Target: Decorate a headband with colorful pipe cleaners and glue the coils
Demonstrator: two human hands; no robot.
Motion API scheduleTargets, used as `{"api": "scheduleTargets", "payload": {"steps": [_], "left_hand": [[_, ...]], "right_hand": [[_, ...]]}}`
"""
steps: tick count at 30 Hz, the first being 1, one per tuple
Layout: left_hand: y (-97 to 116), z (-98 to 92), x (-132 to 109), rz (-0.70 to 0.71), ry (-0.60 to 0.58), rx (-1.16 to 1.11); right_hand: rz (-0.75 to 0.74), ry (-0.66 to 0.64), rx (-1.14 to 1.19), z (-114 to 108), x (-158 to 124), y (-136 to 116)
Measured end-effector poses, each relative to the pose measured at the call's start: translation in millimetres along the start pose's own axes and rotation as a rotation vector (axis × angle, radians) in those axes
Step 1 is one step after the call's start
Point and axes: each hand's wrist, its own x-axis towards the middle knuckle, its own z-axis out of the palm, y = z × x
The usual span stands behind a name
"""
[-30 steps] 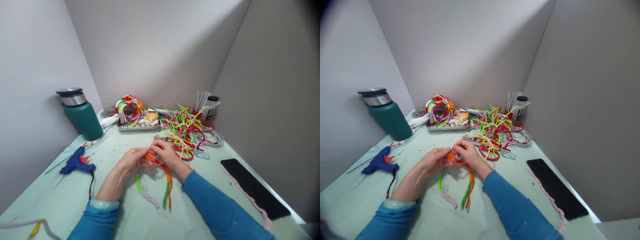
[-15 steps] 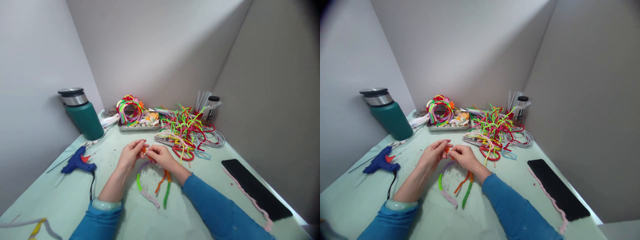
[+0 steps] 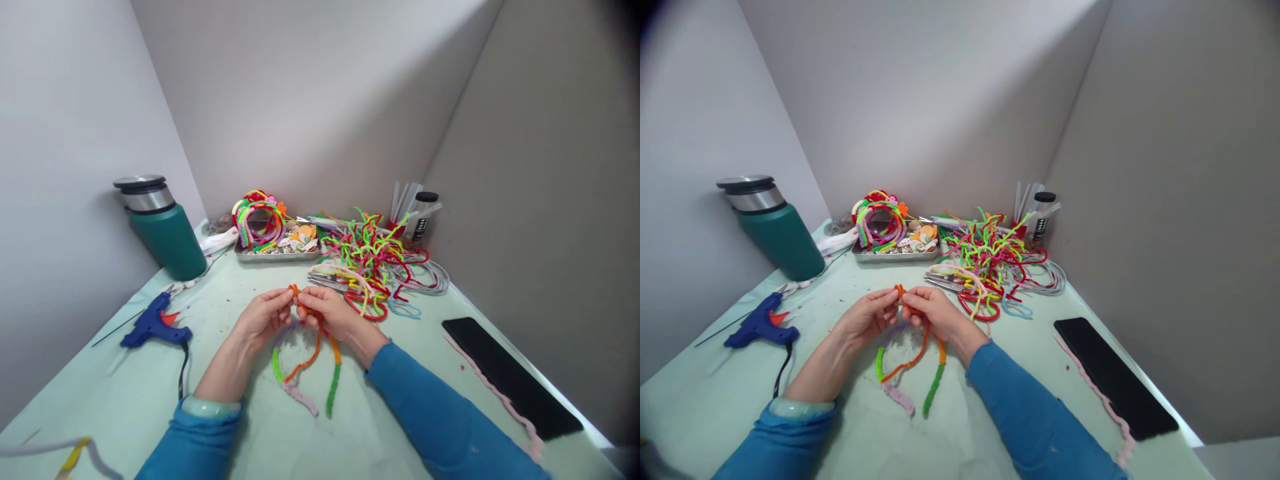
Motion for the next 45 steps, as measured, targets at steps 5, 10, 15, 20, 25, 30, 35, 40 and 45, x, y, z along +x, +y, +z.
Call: {"api": "scheduleTargets", "payload": {"steps": [5, 10, 15, 20, 25, 30, 35, 40, 45], "left_hand": [[-1, 0.6, -1, -0.051, -0.024, 0.011], [-1, -0.1, -1, -0.054, 0.04, 0.02], [0, -0.2, 1, -0.106, 0.009, -0.039], [1, 1.4, 0, -0.114, 0.008, -0.046], [-1, -0.8, 1, -0.111, 0.007, -0.029], [-1, -2.0, 1, -0.106, 0.02, 0.011], [-2, -1.4, 1, -0.079, 0.052, 0.087], [-3, -2.0, 3, 0.067, 0.076, 0.26], [-1, -4.6, 4, 0.09, 0.119, 0.185]], "right_hand": [[0.146, -0.118, 0.197, -3, 0, -3], [0.182, -0.082, 0.248, -3, 4, 2], [0.18, -0.063, 0.262, -1, 5, 4], [0.196, -0.087, 0.306, -3, 5, 4], [0.223, -0.08, 0.326, -4, 6, 5], [0.245, -0.091, 0.335, -4, 7, 5], [0.243, -0.076, 0.324, -4, 9, 7], [0.229, -0.038, 0.266, -2, 9, 8], [0.173, 0.033, 0.029, 2, 2, -2]]}}
